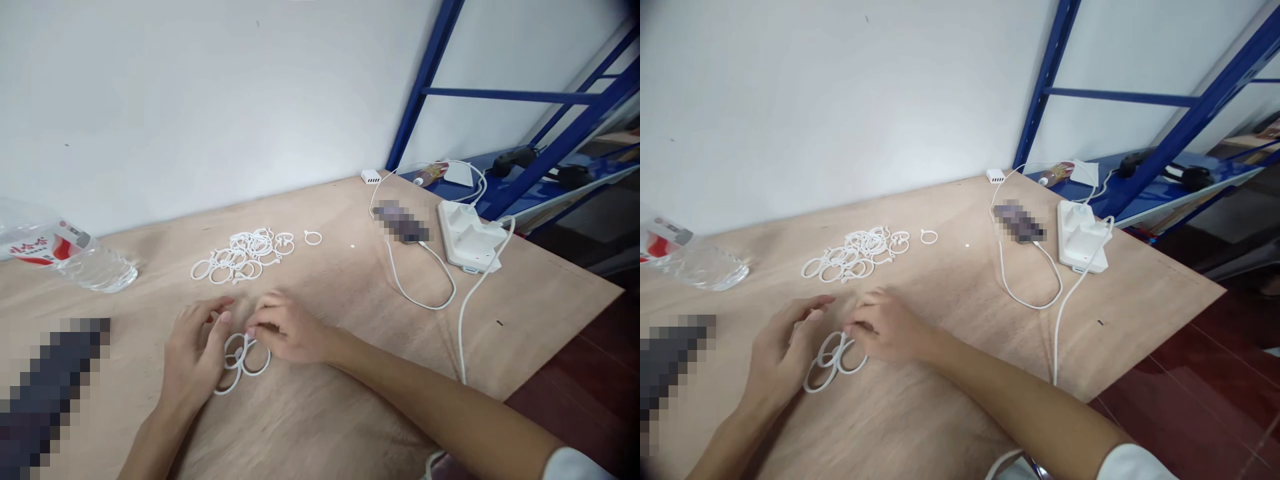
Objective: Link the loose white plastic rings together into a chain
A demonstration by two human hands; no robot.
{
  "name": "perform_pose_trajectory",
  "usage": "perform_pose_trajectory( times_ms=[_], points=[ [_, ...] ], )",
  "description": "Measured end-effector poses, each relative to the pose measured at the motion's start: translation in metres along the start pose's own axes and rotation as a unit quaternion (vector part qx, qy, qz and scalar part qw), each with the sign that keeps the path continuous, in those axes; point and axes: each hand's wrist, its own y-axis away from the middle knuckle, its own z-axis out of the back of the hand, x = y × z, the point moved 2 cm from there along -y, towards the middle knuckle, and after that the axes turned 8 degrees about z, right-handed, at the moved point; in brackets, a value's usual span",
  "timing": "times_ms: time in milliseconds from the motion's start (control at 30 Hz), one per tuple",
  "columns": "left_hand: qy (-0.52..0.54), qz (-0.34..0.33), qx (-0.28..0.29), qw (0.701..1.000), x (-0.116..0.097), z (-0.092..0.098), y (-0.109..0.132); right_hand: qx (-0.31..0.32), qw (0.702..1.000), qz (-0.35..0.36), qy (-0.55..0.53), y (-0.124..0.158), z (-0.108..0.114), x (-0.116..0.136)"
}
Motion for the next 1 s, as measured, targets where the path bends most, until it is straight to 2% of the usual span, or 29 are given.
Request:
perform_pose_trajectory(
  times_ms=[67, 133, 267, 367, 467, 567, 633, 767, 833, 900, 1000],
  points=[
    [-0.036, 0.040, -0.010, 0.998, 0.005, 0.000, -0.007, 0.015, 0.999, 0.009, 0.033, 0.001, -0.002, 0.001],
    [-0.069, 0.049, -0.003, 0.996, 0.006, -0.003, -0.017, -0.014, 0.999, -0.013, 0.041, 0.000, -0.002, 0.002],
    [-0.164, -0.002, 0.043, 0.985, -0.009, -0.018, -0.041, -0.092, 0.993, -0.072, 0.022, -0.001, 0.001, 0.002],
    [-0.267, -0.058, 0.102, 0.957, -0.025, -0.031, -0.054, -0.141, 0.984, -0.112, -0.009, -0.002, 0.003, 0.001],
    [-0.296, -0.091, 0.120, 0.943, -0.033, -0.037, -0.059, -0.171, 0.972, -0.148, -0.060, -0.003, 0.005, 0.000],
    [-0.296, -0.103, 0.112, 0.943, -0.032, -0.036, -0.057, -0.203, 0.953, -0.194, -0.114, -0.002, 0.005, -0.004],
    [-0.294, -0.115, 0.094, 0.944, -0.029, -0.031, -0.052, -0.256, 0.932, -0.215, -0.141, -0.002, 0.006, -0.009],
    [-0.222, -0.206, 0.054, 0.952, -0.029, -0.018, -0.033, -0.350, 0.895, -0.213, -0.176, -0.001, 0.008, -0.019],
    [-0.171, -0.243, 0.058, 0.953, -0.030, -0.013, -0.022, -0.353, 0.893, -0.214, -0.181, -0.001, 0.009, -0.022],
    [-0.125, -0.261, 0.054, 0.956, -0.033, -0.010, -0.013, -0.332, 0.902, -0.214, -0.174, -0.001, 0.009, -0.023],
    [-0.041, -0.267, 0.011, 0.963, -0.039, -0.010, -0.002, -0.309, 0.916, -0.196, -0.163, -0.002, 0.010, -0.021]
  ],
)
